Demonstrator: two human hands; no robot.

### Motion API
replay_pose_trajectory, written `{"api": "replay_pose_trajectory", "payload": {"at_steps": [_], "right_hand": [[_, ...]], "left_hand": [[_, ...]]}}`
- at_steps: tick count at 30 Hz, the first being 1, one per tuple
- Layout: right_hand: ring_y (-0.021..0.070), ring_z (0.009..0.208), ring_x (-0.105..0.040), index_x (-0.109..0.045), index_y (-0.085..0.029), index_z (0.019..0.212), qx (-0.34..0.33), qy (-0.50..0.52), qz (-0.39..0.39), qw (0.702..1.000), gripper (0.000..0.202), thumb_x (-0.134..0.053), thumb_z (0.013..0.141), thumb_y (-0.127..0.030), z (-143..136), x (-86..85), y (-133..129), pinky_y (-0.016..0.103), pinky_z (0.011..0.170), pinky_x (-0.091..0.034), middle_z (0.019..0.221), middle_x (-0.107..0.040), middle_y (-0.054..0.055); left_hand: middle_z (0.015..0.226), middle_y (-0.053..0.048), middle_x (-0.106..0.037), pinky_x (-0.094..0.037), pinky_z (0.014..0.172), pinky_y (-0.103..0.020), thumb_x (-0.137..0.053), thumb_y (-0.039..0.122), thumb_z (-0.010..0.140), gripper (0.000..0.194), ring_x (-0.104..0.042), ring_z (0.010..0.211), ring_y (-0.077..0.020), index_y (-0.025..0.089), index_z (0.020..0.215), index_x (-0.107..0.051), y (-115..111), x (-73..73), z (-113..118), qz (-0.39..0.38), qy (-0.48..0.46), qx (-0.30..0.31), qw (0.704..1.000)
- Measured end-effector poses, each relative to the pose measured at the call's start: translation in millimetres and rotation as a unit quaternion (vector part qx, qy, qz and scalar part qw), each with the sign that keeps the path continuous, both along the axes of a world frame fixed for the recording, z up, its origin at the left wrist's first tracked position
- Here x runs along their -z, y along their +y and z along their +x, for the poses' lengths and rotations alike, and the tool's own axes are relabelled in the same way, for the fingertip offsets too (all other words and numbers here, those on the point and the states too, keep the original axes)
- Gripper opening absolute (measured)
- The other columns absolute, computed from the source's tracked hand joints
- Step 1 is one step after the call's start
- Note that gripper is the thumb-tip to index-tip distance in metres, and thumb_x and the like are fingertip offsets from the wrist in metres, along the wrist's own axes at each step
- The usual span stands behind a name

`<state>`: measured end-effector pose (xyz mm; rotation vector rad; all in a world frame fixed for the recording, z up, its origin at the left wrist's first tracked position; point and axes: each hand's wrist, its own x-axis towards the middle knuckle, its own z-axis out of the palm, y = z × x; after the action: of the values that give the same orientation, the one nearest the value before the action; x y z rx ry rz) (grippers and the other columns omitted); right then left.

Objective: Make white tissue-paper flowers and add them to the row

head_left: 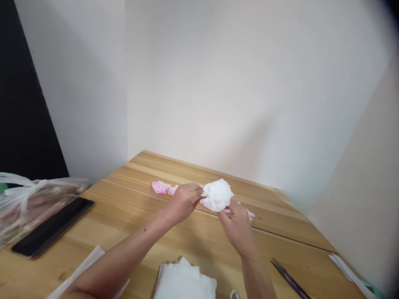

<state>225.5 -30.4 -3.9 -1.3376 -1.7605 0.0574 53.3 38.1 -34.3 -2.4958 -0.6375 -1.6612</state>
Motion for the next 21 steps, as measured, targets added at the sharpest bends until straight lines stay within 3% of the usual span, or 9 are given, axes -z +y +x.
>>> {"api": "replay_pose_trajectory", "payload": {"at_steps": [6, 13, 21], "right_hand": [[0.0176, 0.064, -0.062, -0.066, -0.022, 0.069, -0.009, -0.004, 0.035, 0.999, 0.026, -0.056, 0.087, -0.038, 0, 0.0, -2, 0.029, 0.065, -0.043, 0.068, -0.069, 0.002], [0.0166, 0.067, -0.062, -0.067, -0.023, 0.075, -0.013, 0.008, 0.033, 0.999, 0.023, -0.056, 0.09, -0.038, -3, 0.9, -3, 0.028, 0.067, -0.043, 0.073, -0.07, 0.001], [0.0167, 0.069, -0.061, -0.066, -0.02, 0.073, -0.013, 0.051, -0.026, 0.998, 0.021, -0.055, 0.086, -0.032, 1, 0.4, -1, 0.027, 0.065, -0.042, 0.073, -0.07, 0.001]], "left_hand": [[0.078, -0.009, -0.07, -0.043, 0.065, -0.024, -0.051, 0.014, 0.088, 0.025, -0.065, 0.072, -0.0174, 0.016, 0.071, -0.069, -2, 1.8, 4, -0.142, 0.01, 0.052, 0.988], [0.06, -0.002, -0.06, -0.036, 0.057, -0.021, -0.052, 0.026, 0.089, 0.031, -0.054, 0.058, -0.0127, 0.014, 0.061, -0.059, -15, -3.4, 11, -0.287, -0.044, 0.05, 0.956], [0.071, -0.007, -0.066, -0.037, 0.061, -0.025, -0.043, 0.023, 0.093, 0.033, -0.058, 0.064, -0.0151, 0.015, 0.069, -0.065, 1, 2.7, 2, -0.154, 0.031, 0.046, 0.987]]}}
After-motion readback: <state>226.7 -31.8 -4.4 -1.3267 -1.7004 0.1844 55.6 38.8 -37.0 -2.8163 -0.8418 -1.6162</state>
